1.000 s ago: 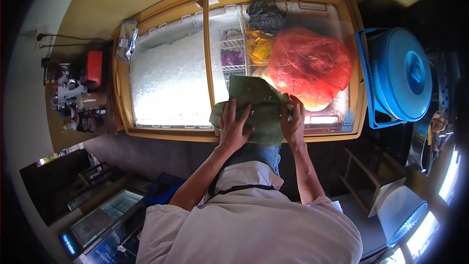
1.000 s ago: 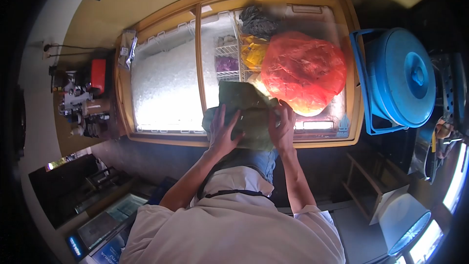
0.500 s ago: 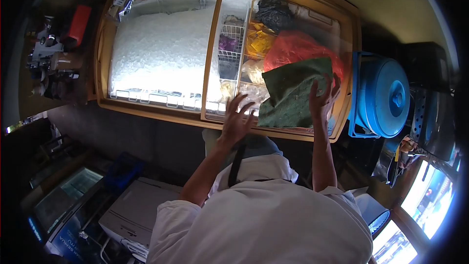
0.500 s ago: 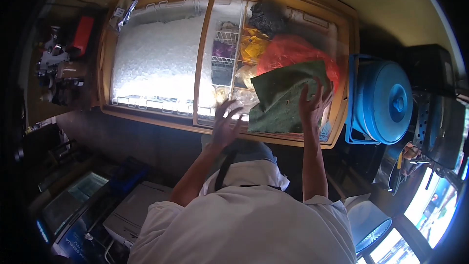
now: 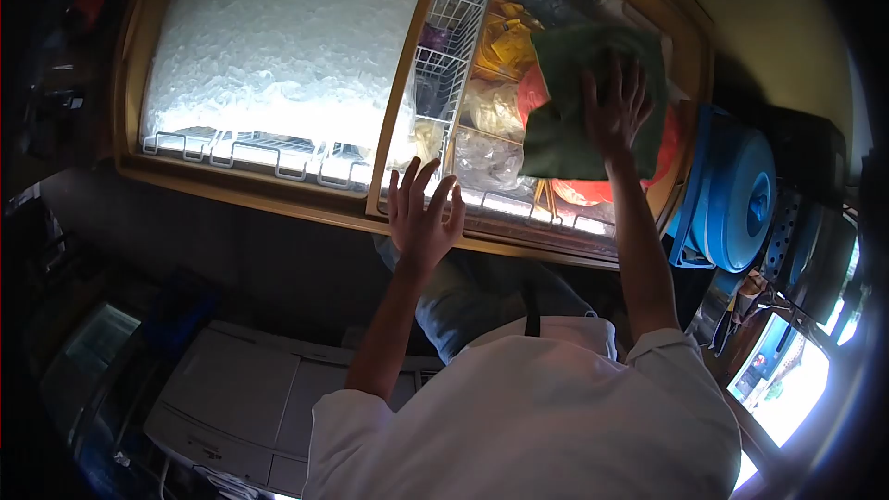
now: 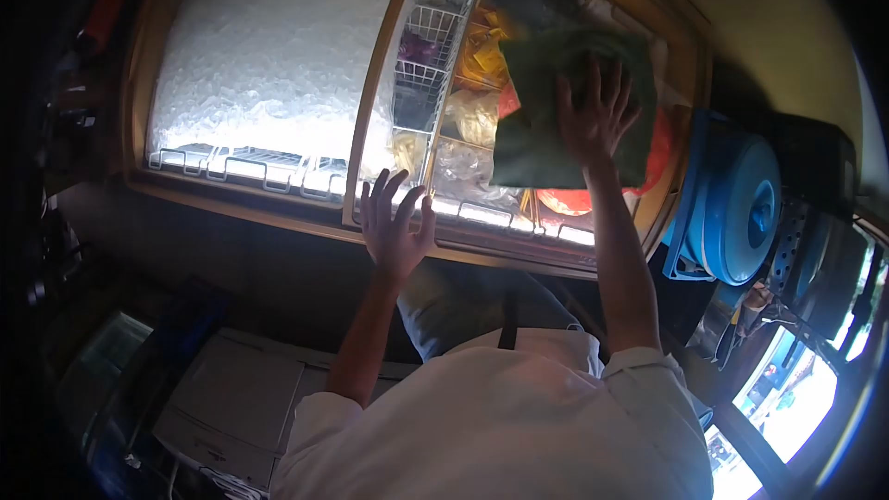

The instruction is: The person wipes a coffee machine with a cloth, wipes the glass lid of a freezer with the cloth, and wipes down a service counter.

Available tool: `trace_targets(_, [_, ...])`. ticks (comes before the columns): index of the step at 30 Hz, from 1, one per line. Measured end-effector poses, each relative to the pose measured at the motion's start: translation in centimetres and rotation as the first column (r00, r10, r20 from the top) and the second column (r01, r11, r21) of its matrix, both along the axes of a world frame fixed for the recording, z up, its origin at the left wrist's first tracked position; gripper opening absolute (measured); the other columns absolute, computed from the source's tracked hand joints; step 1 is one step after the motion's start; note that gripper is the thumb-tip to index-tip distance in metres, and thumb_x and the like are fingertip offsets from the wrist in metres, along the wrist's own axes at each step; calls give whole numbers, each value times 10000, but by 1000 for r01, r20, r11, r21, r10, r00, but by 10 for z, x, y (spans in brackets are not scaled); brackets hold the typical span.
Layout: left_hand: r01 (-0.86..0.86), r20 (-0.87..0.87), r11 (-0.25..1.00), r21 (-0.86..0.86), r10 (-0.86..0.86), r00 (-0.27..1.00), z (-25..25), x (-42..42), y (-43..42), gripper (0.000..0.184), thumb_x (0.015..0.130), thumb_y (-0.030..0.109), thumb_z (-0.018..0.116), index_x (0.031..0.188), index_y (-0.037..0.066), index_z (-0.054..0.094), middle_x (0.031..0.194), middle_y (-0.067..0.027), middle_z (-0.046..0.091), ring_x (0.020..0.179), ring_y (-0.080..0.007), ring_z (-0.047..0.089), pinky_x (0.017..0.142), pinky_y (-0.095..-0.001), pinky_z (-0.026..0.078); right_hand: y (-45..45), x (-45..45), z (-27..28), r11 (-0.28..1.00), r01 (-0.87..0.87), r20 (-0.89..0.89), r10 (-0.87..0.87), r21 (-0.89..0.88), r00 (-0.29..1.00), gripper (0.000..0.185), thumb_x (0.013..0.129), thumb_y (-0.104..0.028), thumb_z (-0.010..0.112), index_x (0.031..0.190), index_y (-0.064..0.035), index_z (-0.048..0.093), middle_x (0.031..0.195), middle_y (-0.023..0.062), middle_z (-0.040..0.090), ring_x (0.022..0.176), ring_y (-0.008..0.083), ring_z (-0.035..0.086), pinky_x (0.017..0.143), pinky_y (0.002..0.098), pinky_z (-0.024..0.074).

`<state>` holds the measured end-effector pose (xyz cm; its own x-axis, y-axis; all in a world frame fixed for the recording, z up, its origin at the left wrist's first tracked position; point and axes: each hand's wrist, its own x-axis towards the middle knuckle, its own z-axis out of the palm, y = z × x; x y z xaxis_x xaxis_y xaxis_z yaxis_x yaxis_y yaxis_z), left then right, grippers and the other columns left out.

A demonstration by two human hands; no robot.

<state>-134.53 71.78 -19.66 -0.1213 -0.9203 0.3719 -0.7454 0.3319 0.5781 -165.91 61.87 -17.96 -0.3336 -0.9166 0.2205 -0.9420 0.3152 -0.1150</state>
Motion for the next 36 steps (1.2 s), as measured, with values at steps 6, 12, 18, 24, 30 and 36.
trace_targets(6, [-10, 7, 1000, -17, 11, 1000, -2, -3, 1, 199, 819, 156, 729, 1012, 165, 678, 1245, -69, 605, 1255, -328, 549, 1092, -544, 378, -76, 1, -6, 999, -31, 9, 31, -42, 999, 750, 913, -702, 446, 1536, -297, 345, 1628, 149, 206, 1507, 381, 148, 1136, 709, 97])
trace_targets(12, [2, 63, 999, -42, 1, 998, 1, -5, 1, 211, 835, 160, 707, 1041, 147, 661, 1247, -76, 593, 1262, -334, 539, 1074, -544, 387, -47, 71, 3, 941, -304, -12, 306, -152, 952, 729, 893, -658, 533, 1513, -302, 392, 1604, 169, 258, 1482, 396, 221, 1129, 713, 133])
trace_targets(18, [22, 117, 1000, -16, -20, 993, 2, -3, 2, 212, 864, 197, 682, 1066, 143, 644, 1286, -70, 540, 1325, -308, 467, 1100, -542, 346, 50, 82, 20, 893, -438, 107, 448, -104, 888, 763, 836, -628, 625, 1490, -292, 421, 1592, 209, 244, 1462, 423, 255, 1116, 724, 154])
trace_targets(24, [59, 165, 998, -22, -55, 985, 3, -4, 5, 259, 860, 157, 683, 1108, 114, 620, 1313, -109, 507, 1319, -354, 431, 1079, -523, 311, 136, 31, 18, 920, -322, 257, 374, -222, 891, 867, 782, -559, 725, 1491, -177, 405, 1564, 264, 253, 1446, 447, 268, 1137, 678, 182])
trace_targets(30, [186, 179, 982, 17, -186, 966, 5, 1, 7, 270, 889, 155, 653, 1130, 59, 578, 1330, -172, 438, 1337, -403, 367, 1120, -579, 272, 171, 3, 1, 940, -132, 370, 249, -314, 895, 848, 795, -509, 735, 1472, -122, 403, 1554, 249, 275, 1442, 448, 267, 1164, 633, 186])
trace_targets(36, [315, 213, 949, 19, -311, 926, 5, 13, 1, 202, 864, 163, 681, 998, 59, 572, 1324, -178, 417, 1294, -400, 372, 1076, -558, 304, 184, -3, 16, 997, 38, 325, -13, -72, 946, 866, 781, -638, 680, 1496, -238, 400, 1609, 184, 208, 1501, 400, 144, 1140, 719, 63])
